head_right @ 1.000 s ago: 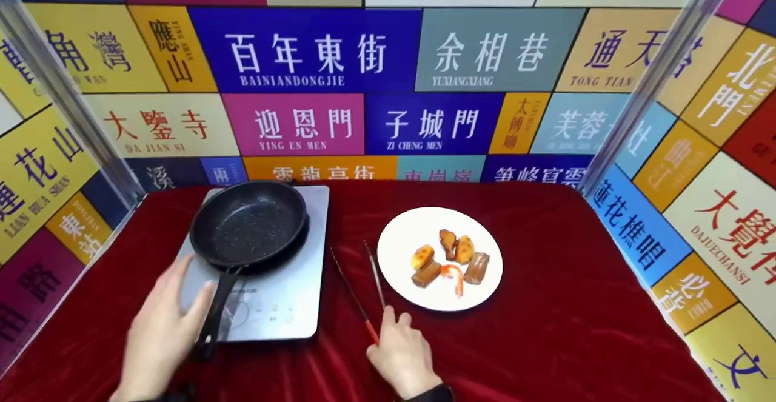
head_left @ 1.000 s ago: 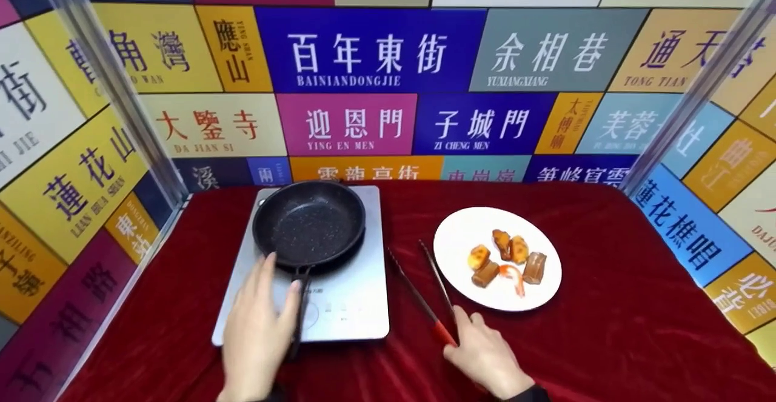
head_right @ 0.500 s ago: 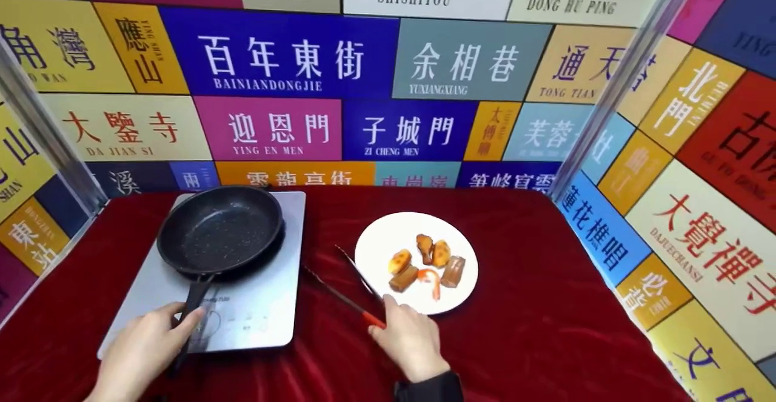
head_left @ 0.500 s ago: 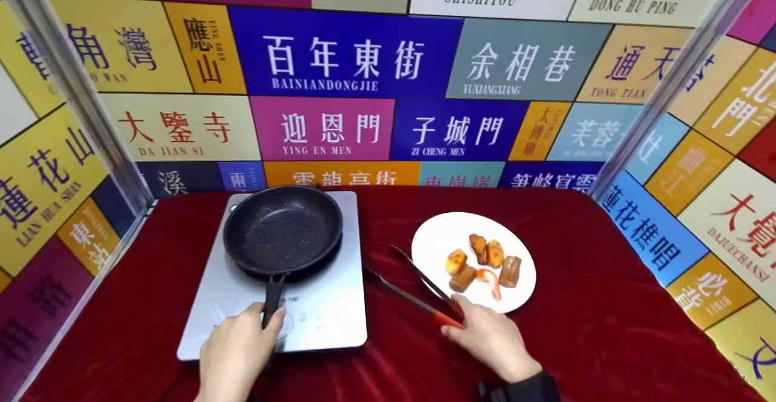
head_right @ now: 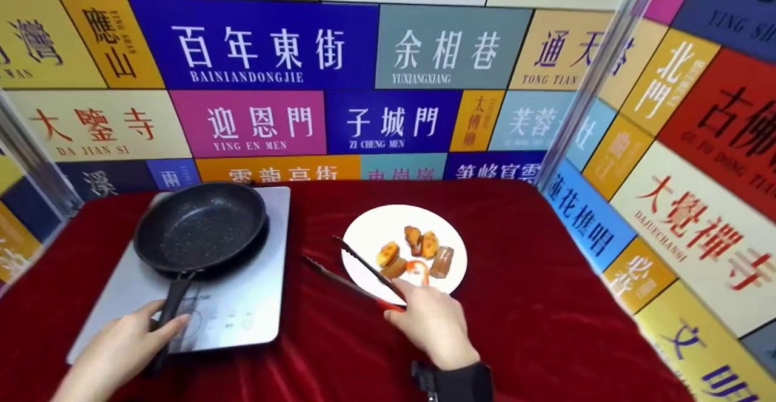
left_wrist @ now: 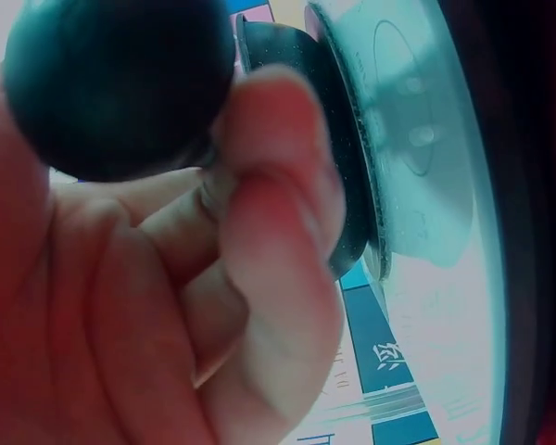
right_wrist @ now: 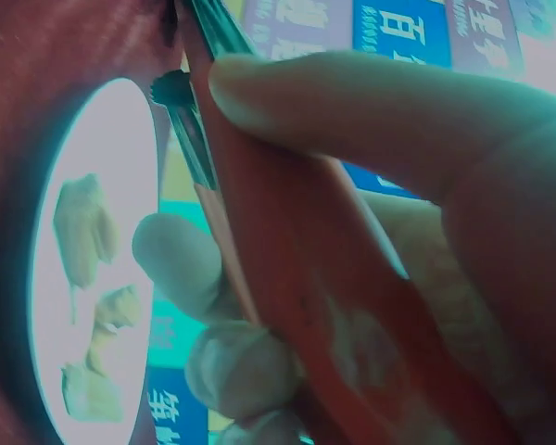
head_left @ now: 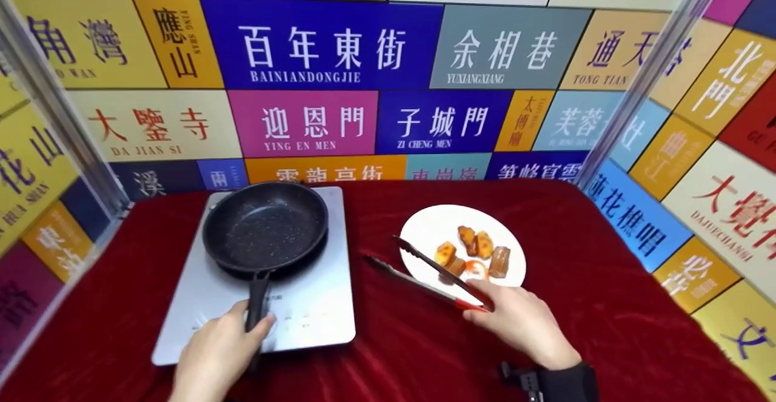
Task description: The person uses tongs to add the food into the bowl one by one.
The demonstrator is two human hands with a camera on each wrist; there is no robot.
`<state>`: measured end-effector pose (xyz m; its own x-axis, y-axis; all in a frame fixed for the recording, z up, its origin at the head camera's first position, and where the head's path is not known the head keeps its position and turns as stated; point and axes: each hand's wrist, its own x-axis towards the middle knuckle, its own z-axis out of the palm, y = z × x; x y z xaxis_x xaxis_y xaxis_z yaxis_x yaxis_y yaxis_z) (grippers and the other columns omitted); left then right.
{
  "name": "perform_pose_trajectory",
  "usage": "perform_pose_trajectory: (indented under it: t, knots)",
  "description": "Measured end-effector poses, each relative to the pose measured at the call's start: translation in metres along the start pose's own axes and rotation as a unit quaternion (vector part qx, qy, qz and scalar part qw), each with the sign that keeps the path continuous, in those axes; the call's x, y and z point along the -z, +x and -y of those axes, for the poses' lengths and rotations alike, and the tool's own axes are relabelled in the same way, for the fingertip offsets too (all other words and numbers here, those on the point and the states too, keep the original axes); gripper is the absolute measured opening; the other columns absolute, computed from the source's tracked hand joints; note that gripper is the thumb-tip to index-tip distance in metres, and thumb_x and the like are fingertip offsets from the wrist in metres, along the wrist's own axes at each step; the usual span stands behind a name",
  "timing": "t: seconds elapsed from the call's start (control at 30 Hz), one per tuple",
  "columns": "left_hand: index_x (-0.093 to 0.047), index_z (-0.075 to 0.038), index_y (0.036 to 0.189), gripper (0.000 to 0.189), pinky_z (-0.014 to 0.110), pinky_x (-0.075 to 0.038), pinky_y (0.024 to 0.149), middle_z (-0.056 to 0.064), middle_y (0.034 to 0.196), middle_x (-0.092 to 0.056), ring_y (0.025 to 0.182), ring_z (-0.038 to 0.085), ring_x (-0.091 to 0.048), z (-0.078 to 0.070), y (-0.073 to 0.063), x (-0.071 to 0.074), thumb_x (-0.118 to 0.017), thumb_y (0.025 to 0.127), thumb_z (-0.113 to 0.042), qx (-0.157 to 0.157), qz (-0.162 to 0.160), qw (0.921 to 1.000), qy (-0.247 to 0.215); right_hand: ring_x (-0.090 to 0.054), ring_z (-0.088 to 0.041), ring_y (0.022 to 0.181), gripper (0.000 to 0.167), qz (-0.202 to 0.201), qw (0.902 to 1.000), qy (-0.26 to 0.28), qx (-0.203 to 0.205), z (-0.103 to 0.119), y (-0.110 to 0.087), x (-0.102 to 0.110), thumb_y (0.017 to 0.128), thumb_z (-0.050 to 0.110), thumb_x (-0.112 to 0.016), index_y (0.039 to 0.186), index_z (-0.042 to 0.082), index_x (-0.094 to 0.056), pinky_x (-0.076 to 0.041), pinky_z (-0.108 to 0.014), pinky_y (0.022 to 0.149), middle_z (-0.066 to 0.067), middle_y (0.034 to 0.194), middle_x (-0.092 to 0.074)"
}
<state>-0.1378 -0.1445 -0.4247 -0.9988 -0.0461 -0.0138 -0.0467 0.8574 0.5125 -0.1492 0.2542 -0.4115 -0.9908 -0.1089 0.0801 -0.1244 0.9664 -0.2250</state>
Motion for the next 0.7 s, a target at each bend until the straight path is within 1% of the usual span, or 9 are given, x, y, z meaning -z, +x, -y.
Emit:
perform_pose_trajectory:
  t: [0.07,0.13,0.23,0.3,0.4,0.53,0.63,0.7]
  knots:
    - [-0.058,-0.011,0.111,0.053,0.052,-0.04,0.06,0.016,0.093,-0.064,0.082,0.042,-0.058,0.003,-0.001,0.004,-0.053,0.081,-0.054,-0.002,0.002,1.0,0.002,-0.057,-0.017,0.075,0.049,-0.001,0.9998,0.013,-0.011,-0.003,-0.002,0.001,0.071,0.046,-0.068,0.117,0.031,-0.059,-0.042,-0.039,0.062,0.005,0.087,-0.063]
    - [-0.058,-0.011,0.112,0.054,0.052,-0.04,0.06,0.016,0.094,-0.064,0.082,0.042,-0.058,0.005,-0.002,0.006,-0.053,0.081,-0.055,-0.001,0.007,1.0,0.002,-0.056,-0.017,0.073,0.049,-0.009,0.9994,0.025,-0.023,-0.008,-0.003,0.002,0.071,0.047,-0.068,0.117,0.032,-0.059,-0.041,-0.039,0.061,0.004,0.086,-0.063]
    - [-0.057,-0.011,0.115,0.056,0.051,-0.04,0.06,0.015,0.096,-0.064,0.084,0.042,-0.058,0.005,-0.001,0.003,-0.053,0.081,-0.055,0.003,0.018,0.9998,-0.002,-0.056,-0.017,0.072,0.048,-0.014,0.9986,0.034,-0.038,-0.019,-0.006,0.007,0.072,0.049,-0.066,0.116,0.03,-0.059,-0.041,-0.04,0.061,0.004,0.083,-0.062]
    - [-0.057,-0.011,0.115,0.056,0.051,-0.04,0.061,0.015,0.097,-0.063,0.086,0.041,-0.058,0.004,-0.001,0.0,-0.053,0.081,-0.055,0.006,0.023,0.9997,-0.005,-0.057,-0.017,0.075,0.048,-0.013,0.9982,0.039,-0.044,-0.027,-0.008,0.012,0.074,0.051,-0.064,0.115,0.027,-0.06,-0.042,-0.041,0.063,0.002,0.088,-0.063]
    - [-0.057,-0.011,0.113,0.052,0.051,-0.04,0.063,0.014,0.097,-0.063,0.086,0.041,-0.058,0.003,0.0,-0.004,-0.054,0.082,-0.052,0.004,0.024,0.9997,-0.009,-0.058,-0.018,0.062,0.051,0.018,0.9946,0.07,-0.074,-0.035,-0.012,0.02,0.076,0.053,-0.061,0.117,0.023,-0.058,-0.044,-0.038,0.057,-0.002,0.082,-0.062]
    - [-0.057,-0.011,0.114,0.051,0.051,-0.04,0.063,0.015,0.097,-0.063,0.087,0.042,-0.057,0.002,-0.001,-0.005,-0.054,0.082,-0.051,0.003,0.027,0.9996,-0.013,-0.053,-0.016,0.044,0.052,0.046,0.9855,0.111,-0.119,-0.042,-0.015,0.028,0.078,0.05,-0.06,0.121,0.021,-0.055,-0.041,-0.031,0.047,-0.002,0.072,-0.059]
    - [-0.056,-0.011,0.114,0.052,0.049,-0.04,0.061,0.015,0.096,-0.063,0.086,0.041,-0.058,0.002,0.001,-0.003,-0.053,0.082,-0.052,0.007,0.031,0.9995,-0.008,-0.054,-0.017,0.046,0.05,0.055,0.982,0.123,-0.132,-0.045,-0.015,0.029,0.08,0.046,-0.06,0.121,0.019,-0.054,-0.042,-0.03,0.048,-0.002,0.071,-0.058]
    - [-0.056,-0.011,0.114,0.052,0.049,-0.04,0.06,0.014,0.095,-0.064,0.084,0.04,-0.058,0.001,0.002,-0.002,-0.053,0.082,-0.051,0.009,0.032,0.9994,-0.002,-0.055,-0.018,0.048,0.048,0.067,0.9788,0.133,-0.14,-0.046,-0.015,0.028,0.081,0.044,-0.06,0.121,0.018,-0.055,-0.042,-0.031,0.048,-0.002,0.069,-0.057]
